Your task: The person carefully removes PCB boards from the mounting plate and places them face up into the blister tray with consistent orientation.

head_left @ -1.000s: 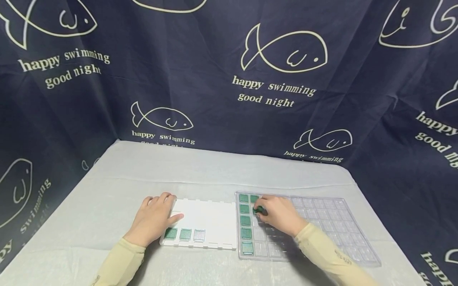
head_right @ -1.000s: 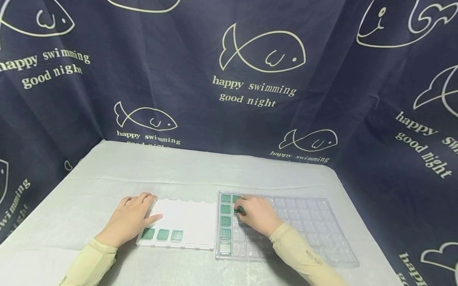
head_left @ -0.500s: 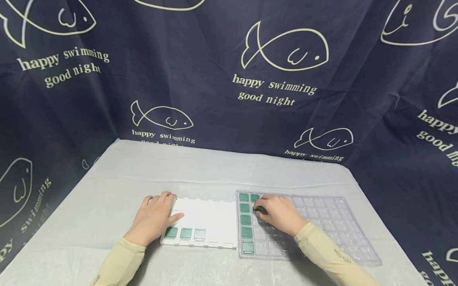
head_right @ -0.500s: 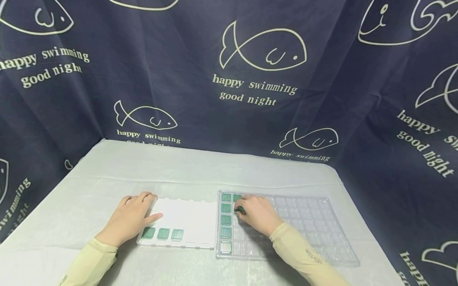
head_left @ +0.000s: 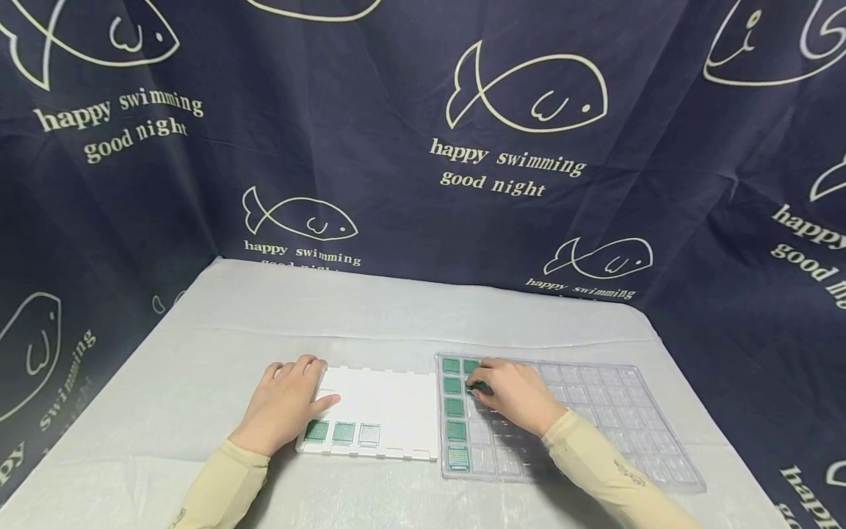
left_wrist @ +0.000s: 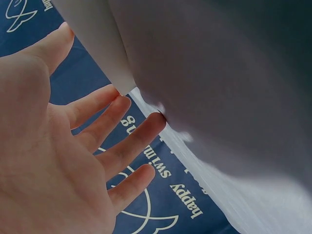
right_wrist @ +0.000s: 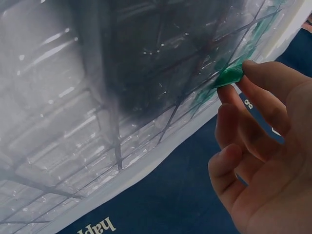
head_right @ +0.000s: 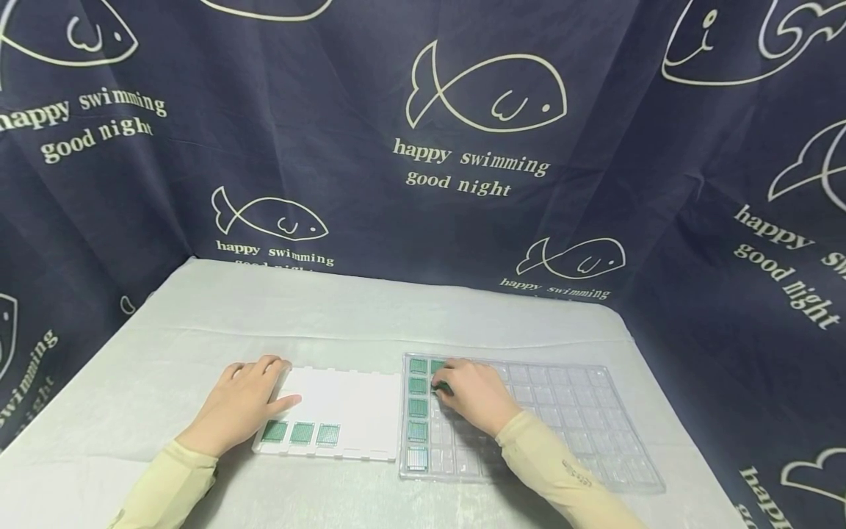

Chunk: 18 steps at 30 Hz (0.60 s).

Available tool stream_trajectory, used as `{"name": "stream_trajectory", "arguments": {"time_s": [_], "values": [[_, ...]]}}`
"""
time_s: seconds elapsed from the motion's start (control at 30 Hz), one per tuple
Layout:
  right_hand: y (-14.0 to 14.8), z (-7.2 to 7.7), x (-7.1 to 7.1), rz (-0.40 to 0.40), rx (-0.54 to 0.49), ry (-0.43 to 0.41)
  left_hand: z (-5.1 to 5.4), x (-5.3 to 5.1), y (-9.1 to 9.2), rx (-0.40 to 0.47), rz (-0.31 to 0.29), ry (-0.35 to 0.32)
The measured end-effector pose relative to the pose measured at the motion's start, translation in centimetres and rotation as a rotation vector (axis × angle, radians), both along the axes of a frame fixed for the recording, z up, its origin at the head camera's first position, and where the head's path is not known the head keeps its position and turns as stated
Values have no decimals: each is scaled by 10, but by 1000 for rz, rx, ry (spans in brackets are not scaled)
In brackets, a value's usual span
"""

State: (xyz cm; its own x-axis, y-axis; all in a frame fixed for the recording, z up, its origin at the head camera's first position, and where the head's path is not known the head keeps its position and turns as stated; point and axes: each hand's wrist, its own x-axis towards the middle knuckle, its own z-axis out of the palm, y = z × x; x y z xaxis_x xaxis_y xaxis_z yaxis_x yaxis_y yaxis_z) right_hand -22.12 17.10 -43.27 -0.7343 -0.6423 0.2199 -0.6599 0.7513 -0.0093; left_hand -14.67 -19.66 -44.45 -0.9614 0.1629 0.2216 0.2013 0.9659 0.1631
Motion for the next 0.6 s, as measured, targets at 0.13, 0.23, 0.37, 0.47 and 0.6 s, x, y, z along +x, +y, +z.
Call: {"name": "stream_trajectory", "arguments": {"time_s": [0.13, 0.23, 0.37, 0.47, 0.6], "values": [[1, -1, 0, -8, -2, 11, -1, 0, 0, 1, -1, -3], [1, -3, 0, -10, -6, 21, -1, 0, 0, 0, -4, 3], [1, -4, 0, -16, -7, 22, -1, 0, 0, -2, -7, 9], [2, -5, 1, -23, -4, 20, 0, 0, 0, -1, -7, 5], [2, -5, 2, -31, 3, 16, 0, 0, 0, -1, -6, -1]]}}
